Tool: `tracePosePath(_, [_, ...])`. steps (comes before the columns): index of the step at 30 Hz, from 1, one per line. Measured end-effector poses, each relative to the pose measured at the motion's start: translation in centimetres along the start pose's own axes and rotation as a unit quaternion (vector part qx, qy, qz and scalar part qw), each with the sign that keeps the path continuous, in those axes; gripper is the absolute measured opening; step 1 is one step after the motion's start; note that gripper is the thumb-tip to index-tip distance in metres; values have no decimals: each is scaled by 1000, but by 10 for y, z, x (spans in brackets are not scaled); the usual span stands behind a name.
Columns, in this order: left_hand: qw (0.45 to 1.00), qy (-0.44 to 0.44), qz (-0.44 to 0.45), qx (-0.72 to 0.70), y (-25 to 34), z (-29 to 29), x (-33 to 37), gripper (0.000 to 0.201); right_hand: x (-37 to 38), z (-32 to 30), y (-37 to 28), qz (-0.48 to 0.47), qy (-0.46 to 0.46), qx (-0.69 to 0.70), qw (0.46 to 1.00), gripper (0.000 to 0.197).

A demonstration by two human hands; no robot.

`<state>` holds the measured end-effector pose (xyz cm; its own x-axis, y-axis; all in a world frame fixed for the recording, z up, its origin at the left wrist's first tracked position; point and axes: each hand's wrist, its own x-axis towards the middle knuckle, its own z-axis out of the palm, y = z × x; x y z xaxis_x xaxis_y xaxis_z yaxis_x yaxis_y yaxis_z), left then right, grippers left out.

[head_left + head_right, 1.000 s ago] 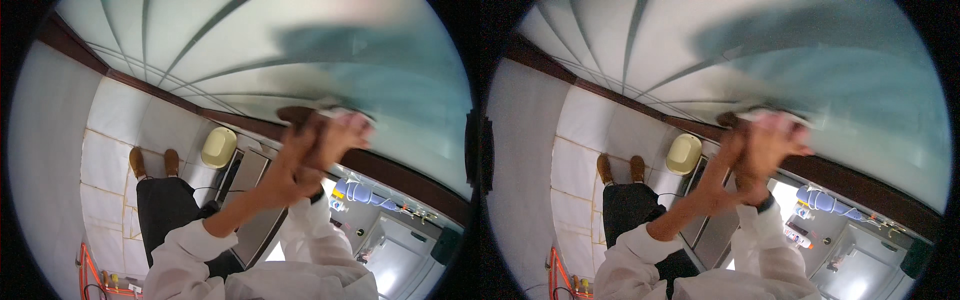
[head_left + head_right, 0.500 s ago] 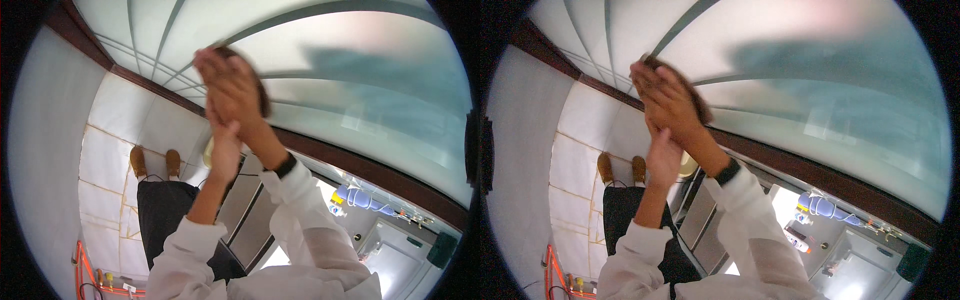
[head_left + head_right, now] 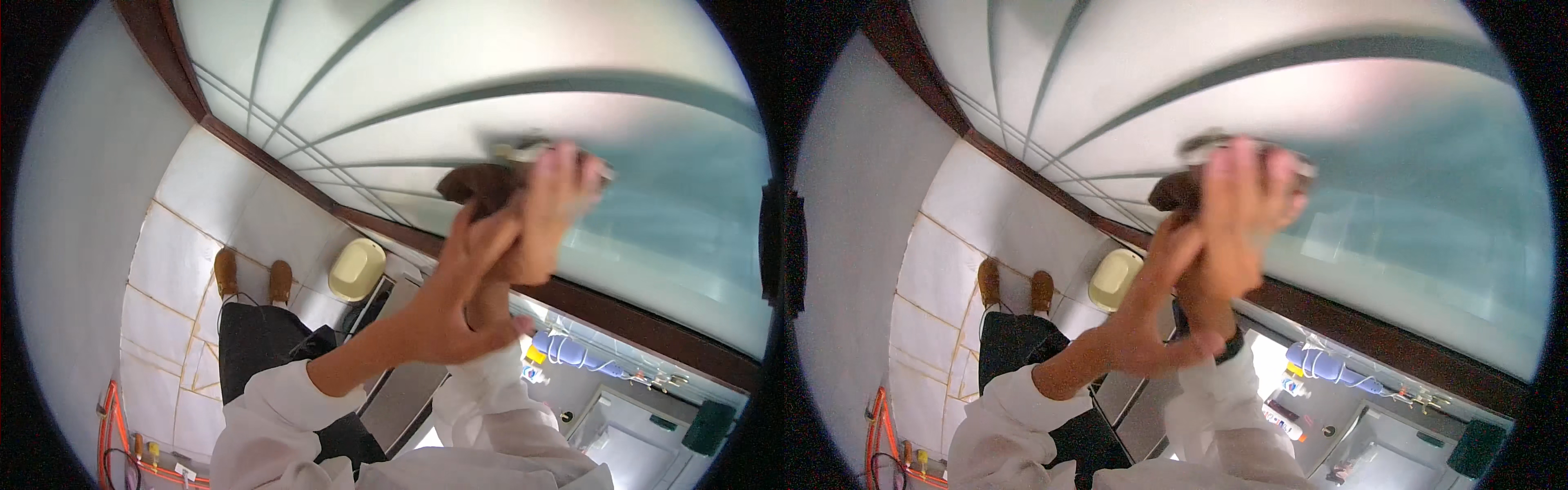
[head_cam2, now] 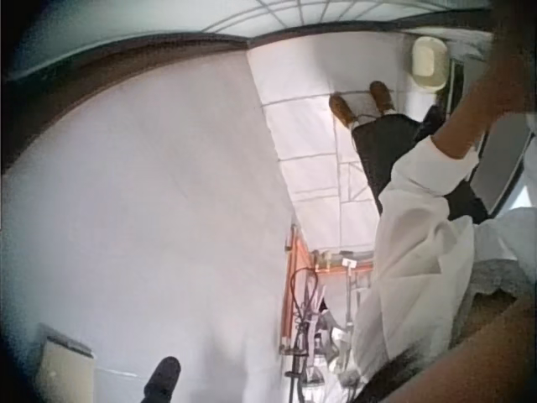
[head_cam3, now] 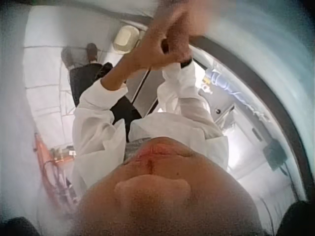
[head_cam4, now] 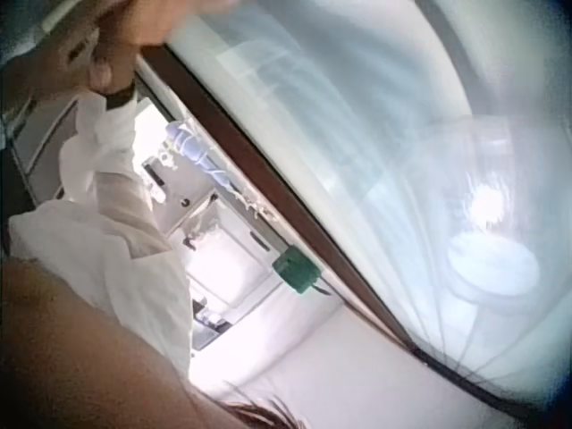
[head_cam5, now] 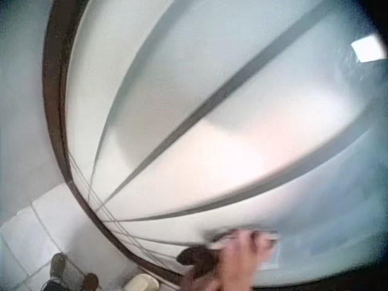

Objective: Cleaning various bathroom surfaces and objects including a mirror and a soap dish.

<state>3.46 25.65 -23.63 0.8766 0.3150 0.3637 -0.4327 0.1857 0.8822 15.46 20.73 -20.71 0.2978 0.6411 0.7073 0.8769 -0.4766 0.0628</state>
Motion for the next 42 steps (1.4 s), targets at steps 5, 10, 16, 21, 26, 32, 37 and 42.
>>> tracePosePath(5, [994,-56,64,-63,51,-17,38,87,74,-13,-6,-83,76,-16,994,47])
tracePosePath(10, [954,200,-86,-203,-3,-44,19,112,56,89,-47,-149,25,116,982,47])
tracePosePath(16, [844,346,-173,-372,-96,-114,-8,74,-29,194,-89,-207,-275,79,935,46])
tracePosePath(21, [807,346,-179,-443,-93,-123,2,71,-26,206,-82,-191,-328,123,917,43])
tracePosePath(26, [965,234,-67,-96,1,-110,26,86,58,124,-98,2,-161,145,976,49])
tracePosePath(32, [985,113,90,89,78,-122,82,90,188,43,-92,47,-282,-98,953,59])
tracePosePath(37, [962,264,71,3,24,-158,79,83,169,125,-123,-45,-238,-60,968,55])
tracePosePath(42, [905,374,-119,-167,-46,-222,52,80,95,241,-158,-249,-216,-58,942,45])
